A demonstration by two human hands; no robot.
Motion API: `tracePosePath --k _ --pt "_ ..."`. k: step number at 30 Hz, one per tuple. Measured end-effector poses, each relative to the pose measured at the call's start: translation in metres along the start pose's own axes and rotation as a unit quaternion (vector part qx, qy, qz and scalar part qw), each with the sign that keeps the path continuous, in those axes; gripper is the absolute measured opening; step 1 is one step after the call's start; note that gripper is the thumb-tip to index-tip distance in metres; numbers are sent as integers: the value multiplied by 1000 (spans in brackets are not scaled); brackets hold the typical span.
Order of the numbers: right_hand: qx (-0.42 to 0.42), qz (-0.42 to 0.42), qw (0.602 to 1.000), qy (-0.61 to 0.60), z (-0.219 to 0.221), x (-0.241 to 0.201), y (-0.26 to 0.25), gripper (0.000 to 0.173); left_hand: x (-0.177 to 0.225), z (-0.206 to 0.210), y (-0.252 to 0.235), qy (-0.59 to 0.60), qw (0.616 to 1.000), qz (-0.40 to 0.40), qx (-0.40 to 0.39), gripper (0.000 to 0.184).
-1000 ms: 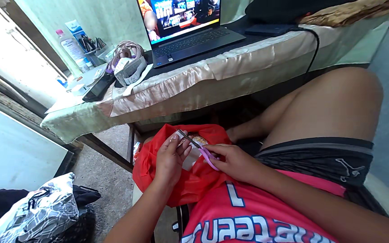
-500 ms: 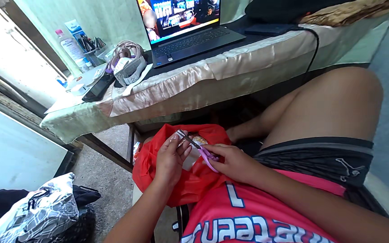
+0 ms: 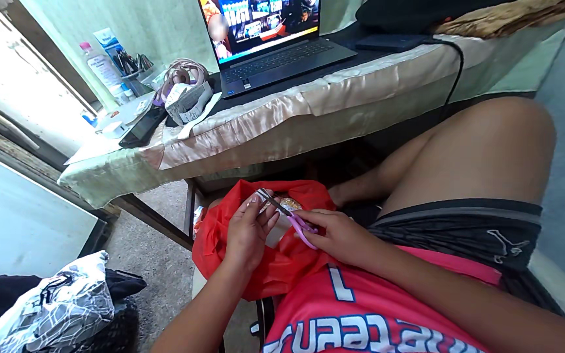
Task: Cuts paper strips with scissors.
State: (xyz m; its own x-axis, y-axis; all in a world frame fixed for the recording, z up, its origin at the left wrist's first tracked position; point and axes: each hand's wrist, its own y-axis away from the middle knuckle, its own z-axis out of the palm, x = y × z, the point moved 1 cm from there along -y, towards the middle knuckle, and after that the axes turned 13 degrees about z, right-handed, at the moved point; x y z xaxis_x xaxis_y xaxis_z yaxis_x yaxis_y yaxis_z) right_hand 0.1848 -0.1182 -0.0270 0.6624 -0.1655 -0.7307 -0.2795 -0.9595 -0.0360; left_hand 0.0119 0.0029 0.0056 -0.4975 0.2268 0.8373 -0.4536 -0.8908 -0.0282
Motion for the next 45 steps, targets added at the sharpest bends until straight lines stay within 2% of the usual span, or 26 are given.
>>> tracePosePath --k 4,9,15,30,40,45 --pt "3 1 1000 0 0 2 -1 40 0 0 0 1 1000 -2 7 34" --pt "-12 6 1000 10 0 -2 1 47 -1 0 0 2 1000 -6 5 34" --pt "-4 7 1000 5 -1 0 0 39 -1 1 1 0 1000 -6 14 34" --pt "-26 3 1000 2 -3 -6 2 48 -1 2 1 0 1000 -11 15 32" --pt "-13 -3 1000 5 0 -2 0 40 0 2 2 1 1000 -4 15 33" --pt "-27 8 1000 7 0 -5 2 47 0 2 2 4 1000 -8 12 32"
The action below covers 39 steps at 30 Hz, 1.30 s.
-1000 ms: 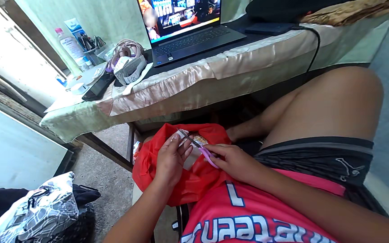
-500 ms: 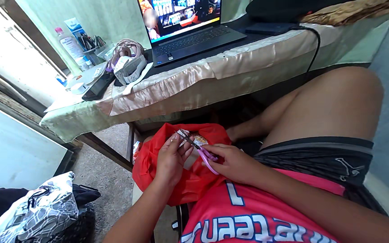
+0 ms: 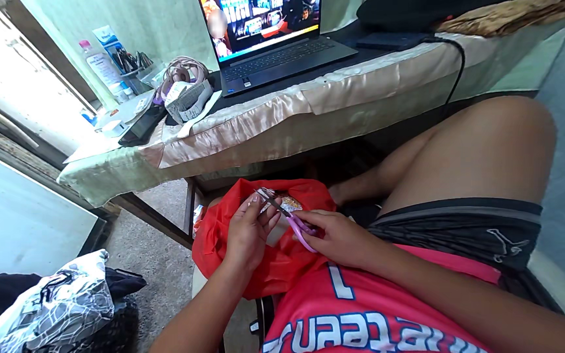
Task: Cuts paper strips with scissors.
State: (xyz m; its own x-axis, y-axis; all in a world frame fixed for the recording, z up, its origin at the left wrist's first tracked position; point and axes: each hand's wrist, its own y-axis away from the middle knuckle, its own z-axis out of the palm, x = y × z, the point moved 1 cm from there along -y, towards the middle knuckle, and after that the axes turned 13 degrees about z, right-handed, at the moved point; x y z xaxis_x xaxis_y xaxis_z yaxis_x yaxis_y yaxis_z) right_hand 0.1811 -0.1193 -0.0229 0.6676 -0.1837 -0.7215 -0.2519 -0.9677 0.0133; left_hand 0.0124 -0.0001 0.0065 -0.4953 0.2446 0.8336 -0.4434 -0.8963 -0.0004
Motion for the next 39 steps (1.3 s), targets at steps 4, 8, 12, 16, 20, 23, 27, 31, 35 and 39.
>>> tracePosePath --k 4,8,12,16,20,23,27,31,35,39 --pt "2 -3 1000 5 0 -1 0 48 -1 0 0 0 1000 -2 2 32" --pt "19 -1 1000 3 2 3 -1 40 -1 -1 -1 -2 1000 4 -1 33" --pt "9 -1 1000 -4 1 3 -1 40 -1 -1 0 -1 1000 4 -6 33" --pt "3 -11 1000 1 1 1 1 47 -1 -1 0 -1 1000 -1 -4 33" --pt "8 -10 1000 8 1 2 0 44 -1 -1 -1 -1 1000 -1 -1 32" --pt "19 -5 1000 11 3 5 -2 39 -2 -2 -1 -5 1000 0 -3 34" --pt "6 -4 1000 11 3 4 -2 44 -1 0 -1 -1 1000 -1 2 33" --pt "2 -1 1000 18 2 1 0 51 -2 0 -1 2 1000 -3 -2 33" --pt "2 13 999 32 1 0 0 50 -2 -1 0 6 1000 -1 -1 32" --pt "11 13 999 36 2 1 -1 50 -2 -1 0 2 1000 3 -7 32"
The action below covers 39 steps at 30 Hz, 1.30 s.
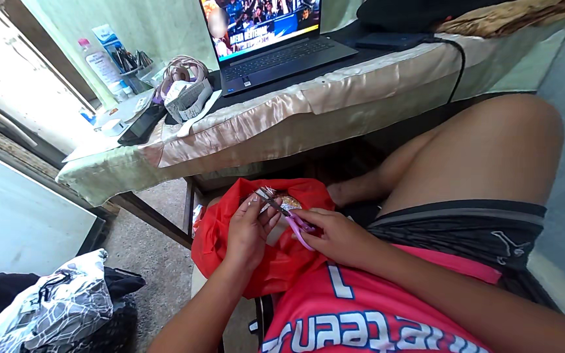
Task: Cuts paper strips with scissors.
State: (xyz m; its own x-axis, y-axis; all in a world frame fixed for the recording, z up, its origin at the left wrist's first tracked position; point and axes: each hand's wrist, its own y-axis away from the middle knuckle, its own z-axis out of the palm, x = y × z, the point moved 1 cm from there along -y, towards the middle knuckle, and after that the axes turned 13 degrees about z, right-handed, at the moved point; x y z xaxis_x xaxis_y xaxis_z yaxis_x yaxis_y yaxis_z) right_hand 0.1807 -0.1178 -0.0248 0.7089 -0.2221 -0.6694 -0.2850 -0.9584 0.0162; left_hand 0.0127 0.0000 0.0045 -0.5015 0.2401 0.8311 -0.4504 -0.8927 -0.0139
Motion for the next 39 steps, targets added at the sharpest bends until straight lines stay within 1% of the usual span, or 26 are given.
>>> tracePosePath --k 3,8,13,15,19,21,27,29,34,36,39 --pt "-7 0 1000 1 -1 0 -1 49 0 0 0 0 1000 1 -1 32" --pt "14 -14 1000 -6 -2 3 -3 41 1 1 0 -12 1000 7 -2 34" --pt "-4 -10 1000 2 -3 2 -3 49 -1 0 0 -7 1000 8 -8 32" --pt "-9 -7 1000 4 -4 1 -2 50 -1 0 -1 -8 1000 5 -4 32" --pt "1 -5 1000 -11 -3 3 -3 41 -1 -1 -1 -14 1000 5 -4 34" --pt "-1 -10 1000 -20 -2 4 -4 40 -1 -1 -1 -12 1000 4 -1 34" --pt "-22 -15 999 -30 -2 4 -2 49 -1 0 0 -13 1000 -6 4 33" --pt "-21 -13 999 -27 -2 4 -1 48 -1 1 0 -14 1000 -6 5 33" --pt "-5 -8 1000 -21 -1 6 -3 40 -1 -1 -1 -20 1000 -7 3 35" --pt "-8 -12 1000 -24 0 6 -3 41 -1 -1 -1 -23 1000 -6 -2 35" --pt "-18 -10 1000 -17 -1 5 -2 47 -1 -1 -1 -17 1000 -8 -4 34"
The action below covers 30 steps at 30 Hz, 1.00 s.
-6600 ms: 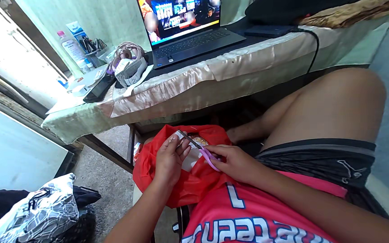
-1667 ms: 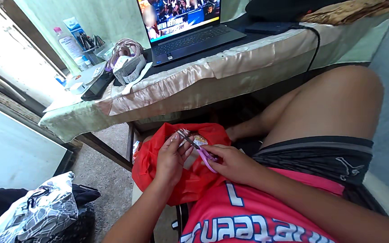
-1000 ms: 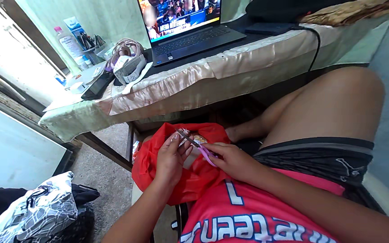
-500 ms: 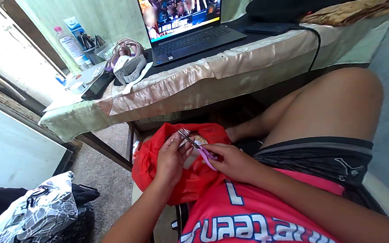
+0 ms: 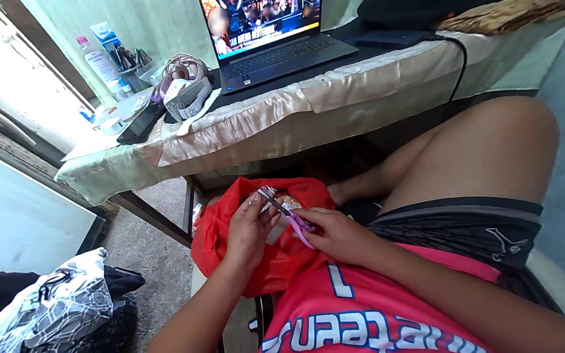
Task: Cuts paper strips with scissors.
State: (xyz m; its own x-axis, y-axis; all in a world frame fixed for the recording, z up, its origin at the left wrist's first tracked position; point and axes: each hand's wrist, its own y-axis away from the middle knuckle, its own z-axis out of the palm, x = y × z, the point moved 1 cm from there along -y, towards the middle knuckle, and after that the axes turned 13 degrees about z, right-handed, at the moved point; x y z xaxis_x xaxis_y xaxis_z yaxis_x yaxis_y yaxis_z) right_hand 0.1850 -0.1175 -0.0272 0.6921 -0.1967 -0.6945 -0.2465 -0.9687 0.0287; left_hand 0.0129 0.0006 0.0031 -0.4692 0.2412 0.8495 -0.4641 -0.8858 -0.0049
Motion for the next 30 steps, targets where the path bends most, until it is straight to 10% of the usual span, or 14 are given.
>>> tracePosePath --k 30 --pt "-7 -3 1000 2 -4 0 -1 48 0 -1 -1 0 1000 -4 -10 34"
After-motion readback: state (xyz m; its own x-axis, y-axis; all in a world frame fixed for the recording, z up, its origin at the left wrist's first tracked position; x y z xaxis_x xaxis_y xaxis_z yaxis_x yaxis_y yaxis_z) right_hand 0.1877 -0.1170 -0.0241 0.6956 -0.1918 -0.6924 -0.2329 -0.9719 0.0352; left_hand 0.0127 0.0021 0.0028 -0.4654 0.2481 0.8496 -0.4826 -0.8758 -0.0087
